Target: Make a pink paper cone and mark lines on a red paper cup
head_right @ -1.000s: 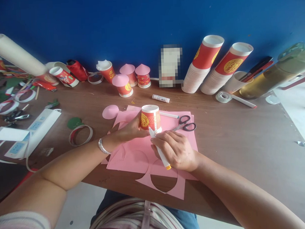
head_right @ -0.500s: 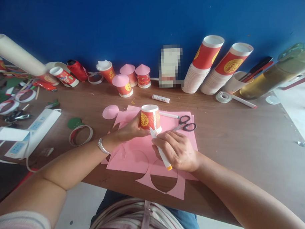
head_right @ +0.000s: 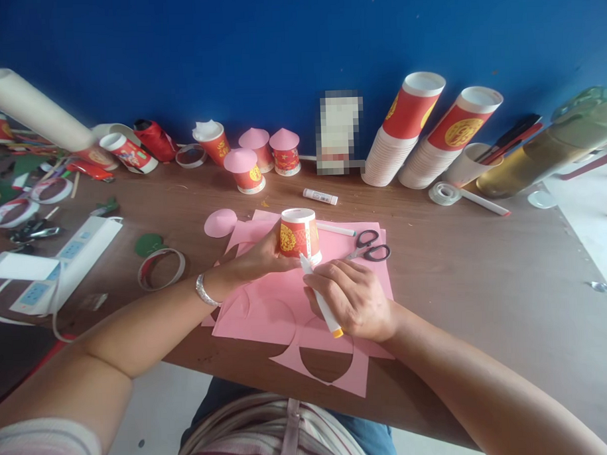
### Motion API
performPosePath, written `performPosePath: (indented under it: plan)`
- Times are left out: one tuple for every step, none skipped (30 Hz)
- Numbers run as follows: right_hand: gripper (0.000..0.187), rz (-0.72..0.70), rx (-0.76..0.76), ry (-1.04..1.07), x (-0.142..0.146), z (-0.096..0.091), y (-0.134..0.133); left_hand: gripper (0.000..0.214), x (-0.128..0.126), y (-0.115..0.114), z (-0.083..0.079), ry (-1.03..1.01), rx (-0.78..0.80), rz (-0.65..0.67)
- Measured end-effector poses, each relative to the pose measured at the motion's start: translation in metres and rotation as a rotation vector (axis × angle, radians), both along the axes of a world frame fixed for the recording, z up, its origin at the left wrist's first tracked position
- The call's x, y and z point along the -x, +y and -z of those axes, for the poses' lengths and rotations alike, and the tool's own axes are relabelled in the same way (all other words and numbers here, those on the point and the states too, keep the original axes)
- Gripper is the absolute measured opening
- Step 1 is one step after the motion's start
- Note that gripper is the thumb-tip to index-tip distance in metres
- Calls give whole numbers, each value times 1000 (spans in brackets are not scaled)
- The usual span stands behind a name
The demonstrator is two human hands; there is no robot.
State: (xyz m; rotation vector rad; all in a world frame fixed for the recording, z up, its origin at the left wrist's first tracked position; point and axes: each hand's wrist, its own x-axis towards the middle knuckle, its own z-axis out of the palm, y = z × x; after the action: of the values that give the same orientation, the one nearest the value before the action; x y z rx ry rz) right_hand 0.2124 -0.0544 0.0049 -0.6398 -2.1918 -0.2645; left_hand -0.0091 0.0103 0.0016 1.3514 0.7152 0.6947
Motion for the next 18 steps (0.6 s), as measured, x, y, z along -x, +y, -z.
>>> performPosePath:
  plan:
    - [24, 0, -1, 2, 0, 0, 0, 58, 0, 0, 0, -3, -3, 3]
    - [24, -1, 0, 5, 0, -1, 0, 58, 0, 0, 1, -7, -7, 7]
    - [24, -6, 1, 9, 0, -1, 0, 57, 0, 0, 0, -10, -14, 11]
    - [24, -17, -1, 13, 0, -2, 0, 55, 0, 0, 0, -8, -19, 13]
    - [24, -34, -4, 17, -1, -2, 0, 54, 0, 0, -2, -4, -23, 10]
    - [22, -54, -8, 20, -1, -3, 0, 53, 0, 0, -3, 0, -27, 3]
    - [21, -73, -13, 21, -2, -3, 0, 53, 0, 0, -5, -2, -30, -5]
    - [19, -86, -17, 21, -2, -4, 0, 54, 0, 0, -6, -12, -34, -14]
    - [18, -91, -22, 24, -3, -4, 0, 55, 0, -1, -7, -25, -35, -20]
    - [18, -87, -23, 29, -3, -4, 1, 55, 0, -1, -8, -39, -30, -22]
    - [18, -77, -23, 37, -4, -4, 1, 54, 0, -1, -8, -53, -19, -19]
    - [19, -66, -25, 50, -4, -3, 2, 52, 0, -1, -8, -62, -3, -16]
    - [20, -53, -25, 65, -5, -2, 3, 49, 0, -1, -7, -71, 14, -15]
    - [22, -43, -25, 79, -5, -1, 4, 47, 1, -1, -6, -80, 30, -16]
    - [24, -33, -24, 89, -6, 1, 5, 45, 1, -1, -4, -89, 42, -18]
    - [25, -22, -22, 96, -6, 2, 5, 43, 1, -1, -4, -97, 48, -19]
    - [27, -12, -18, 100, -6, 3, 6, 41, 2, -2, -3, -100, 52, -15]
    - [28, -3, -10, 102, -6, 4, 6, 40, 2, -2, -3, -97, 53, -4]
